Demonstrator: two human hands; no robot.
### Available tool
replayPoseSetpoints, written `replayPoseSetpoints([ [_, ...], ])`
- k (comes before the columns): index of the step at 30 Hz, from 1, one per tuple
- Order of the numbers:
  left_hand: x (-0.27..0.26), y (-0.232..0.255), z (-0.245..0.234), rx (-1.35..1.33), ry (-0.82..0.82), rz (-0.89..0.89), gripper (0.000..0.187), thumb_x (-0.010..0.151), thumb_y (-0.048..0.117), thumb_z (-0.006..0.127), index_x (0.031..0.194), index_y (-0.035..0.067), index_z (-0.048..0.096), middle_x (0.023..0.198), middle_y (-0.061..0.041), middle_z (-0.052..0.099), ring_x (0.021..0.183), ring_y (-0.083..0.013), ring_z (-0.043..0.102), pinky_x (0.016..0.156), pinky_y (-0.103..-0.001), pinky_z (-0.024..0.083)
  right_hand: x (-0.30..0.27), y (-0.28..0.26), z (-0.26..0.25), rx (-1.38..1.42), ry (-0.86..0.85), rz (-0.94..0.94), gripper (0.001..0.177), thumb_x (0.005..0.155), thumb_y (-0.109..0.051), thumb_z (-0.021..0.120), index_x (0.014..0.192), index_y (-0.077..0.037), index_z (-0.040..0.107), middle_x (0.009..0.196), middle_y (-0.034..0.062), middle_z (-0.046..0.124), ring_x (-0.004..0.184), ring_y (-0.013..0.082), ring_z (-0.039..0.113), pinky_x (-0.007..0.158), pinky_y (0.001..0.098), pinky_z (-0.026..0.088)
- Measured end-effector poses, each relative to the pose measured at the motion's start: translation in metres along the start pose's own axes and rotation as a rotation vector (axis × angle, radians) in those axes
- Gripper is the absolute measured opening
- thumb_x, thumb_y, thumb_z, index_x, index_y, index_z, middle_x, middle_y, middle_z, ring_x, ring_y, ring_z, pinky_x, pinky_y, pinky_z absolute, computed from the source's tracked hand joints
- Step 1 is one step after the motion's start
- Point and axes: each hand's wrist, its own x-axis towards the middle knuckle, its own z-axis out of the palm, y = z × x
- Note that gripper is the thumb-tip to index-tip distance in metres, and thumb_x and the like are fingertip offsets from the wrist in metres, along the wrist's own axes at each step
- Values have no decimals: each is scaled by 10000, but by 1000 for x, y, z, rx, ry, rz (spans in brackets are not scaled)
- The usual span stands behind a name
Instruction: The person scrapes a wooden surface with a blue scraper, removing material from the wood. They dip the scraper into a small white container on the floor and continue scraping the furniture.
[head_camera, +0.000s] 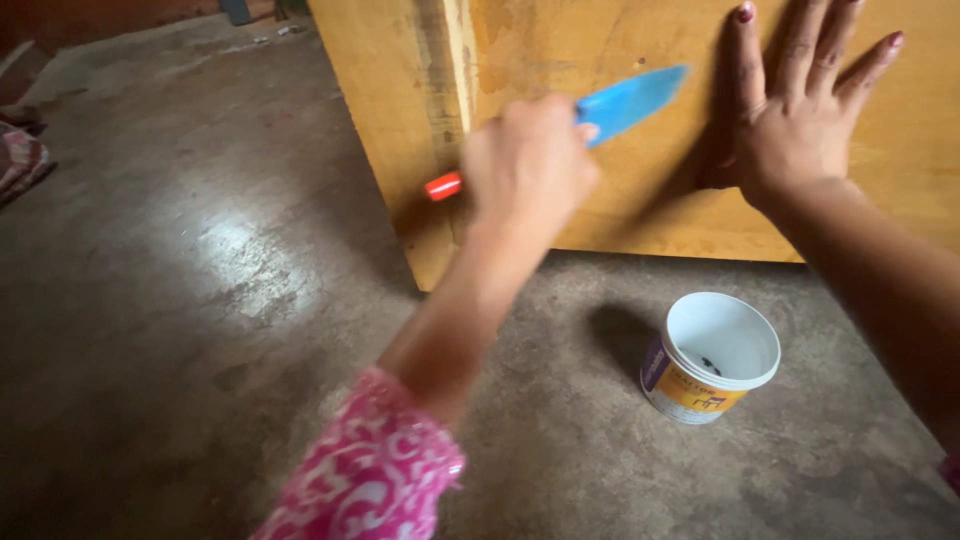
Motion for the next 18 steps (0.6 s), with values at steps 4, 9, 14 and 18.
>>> replayPoseSetpoints([
  [4,4,10,11,-15,30,-23,171,791,294,751,845,132,760,791,-139,744,754,-357,726,654,-486,548,4,1,4,-14,-22,9,1473,563,-406,893,1700,-158,-10,1651,431,-57,1499,652,-83,1045,923,-47],
  [9,2,-10,-15,118,26,-37,163,874,288,708,880,132,756,814,-141,746,754,-343,740,646,-485,560,6,-3,-1,-75,-62,54,1252,771,-214,791,1711,-185,-36,1698,403,-77,1528,644,-109,1080,924,-32],
  [14,-6,9,-19,-41,72,7,164,876,295,693,899,147,758,776,-132,749,715,-345,734,635,-499,545,5,-4,-4,-14,-78,60,1329,643,-300,806,1678,-216,-24,1640,411,-104,1493,637,-121,1059,921,-38],
  [18,-4,28,-6,-62,21,1,174,864,308,704,883,141,748,788,-132,751,747,-354,728,656,-488,546,5,4,9,-65,-17,30,1000,982,-154,654,1752,-194,18,1699,407,-97,1534,648,-109,1069,923,-31],
])
